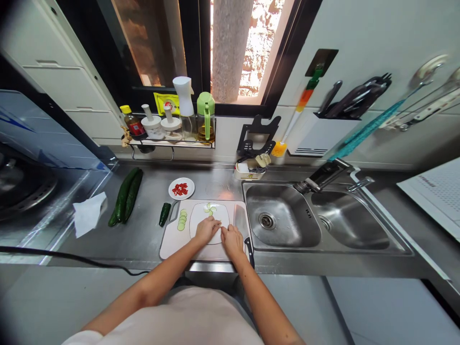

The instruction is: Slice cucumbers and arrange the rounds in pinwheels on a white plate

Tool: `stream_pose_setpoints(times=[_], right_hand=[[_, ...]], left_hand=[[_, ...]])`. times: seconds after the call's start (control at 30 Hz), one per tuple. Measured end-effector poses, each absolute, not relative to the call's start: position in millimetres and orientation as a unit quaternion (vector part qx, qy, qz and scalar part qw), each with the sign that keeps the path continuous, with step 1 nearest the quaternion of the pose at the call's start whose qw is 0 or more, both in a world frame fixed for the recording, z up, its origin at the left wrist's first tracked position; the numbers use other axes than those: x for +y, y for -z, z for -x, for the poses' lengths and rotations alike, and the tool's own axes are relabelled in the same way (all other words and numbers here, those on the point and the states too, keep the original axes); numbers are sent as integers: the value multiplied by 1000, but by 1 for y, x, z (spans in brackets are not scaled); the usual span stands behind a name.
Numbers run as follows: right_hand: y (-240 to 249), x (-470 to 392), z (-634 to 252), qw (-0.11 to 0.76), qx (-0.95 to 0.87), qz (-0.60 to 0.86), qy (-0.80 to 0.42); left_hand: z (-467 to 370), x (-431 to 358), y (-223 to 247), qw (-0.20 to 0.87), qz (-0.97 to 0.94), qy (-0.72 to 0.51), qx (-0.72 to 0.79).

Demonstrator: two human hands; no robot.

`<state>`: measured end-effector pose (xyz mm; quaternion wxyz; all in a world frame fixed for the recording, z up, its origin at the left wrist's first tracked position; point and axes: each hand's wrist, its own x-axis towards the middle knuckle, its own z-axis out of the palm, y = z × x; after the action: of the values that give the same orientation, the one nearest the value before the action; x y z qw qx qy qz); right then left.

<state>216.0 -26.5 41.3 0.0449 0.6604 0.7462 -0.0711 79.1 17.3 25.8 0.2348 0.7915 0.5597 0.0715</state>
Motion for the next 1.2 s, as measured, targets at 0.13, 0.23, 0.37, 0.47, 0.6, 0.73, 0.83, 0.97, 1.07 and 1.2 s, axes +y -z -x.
stream_pose_setpoints(times=[0.13,0.23,0.37,0.47,0.6,0.73,0.83,0.97,1.07,1.2], right_hand=[[-44,-24,-213,47,745,-662,69],[-44,-26,-212,39,741,-667,69],[-42,-28,-210,45,730,-677,76],[-42,-26,-210,47,730,-677,74],[-42,-22,-211,53,733,-674,69],[-43,-23,-210,52,731,-676,74],[-43,-25,-209,60,725,-682,79],[-44,-25,-209,81,714,-691,83],[-44,-23,-210,84,715,-689,84],[-43,-20,-210,81,715,-688,90]], left_hand=[[-80,20,-24,239,-786,-82,564],[-80,21,-23,243,-784,-86,564],[-80,22,-22,243,-781,-83,569],[-81,24,-20,241,-779,-86,572],[-83,27,-19,240,-777,-84,576],[-83,28,-20,243,-775,-80,577],[-83,28,-21,245,-774,-83,578],[-83,28,-22,247,-771,-83,581],[-84,29,-24,251,-767,-80,585],[-85,32,-27,252,-764,-80,589]])
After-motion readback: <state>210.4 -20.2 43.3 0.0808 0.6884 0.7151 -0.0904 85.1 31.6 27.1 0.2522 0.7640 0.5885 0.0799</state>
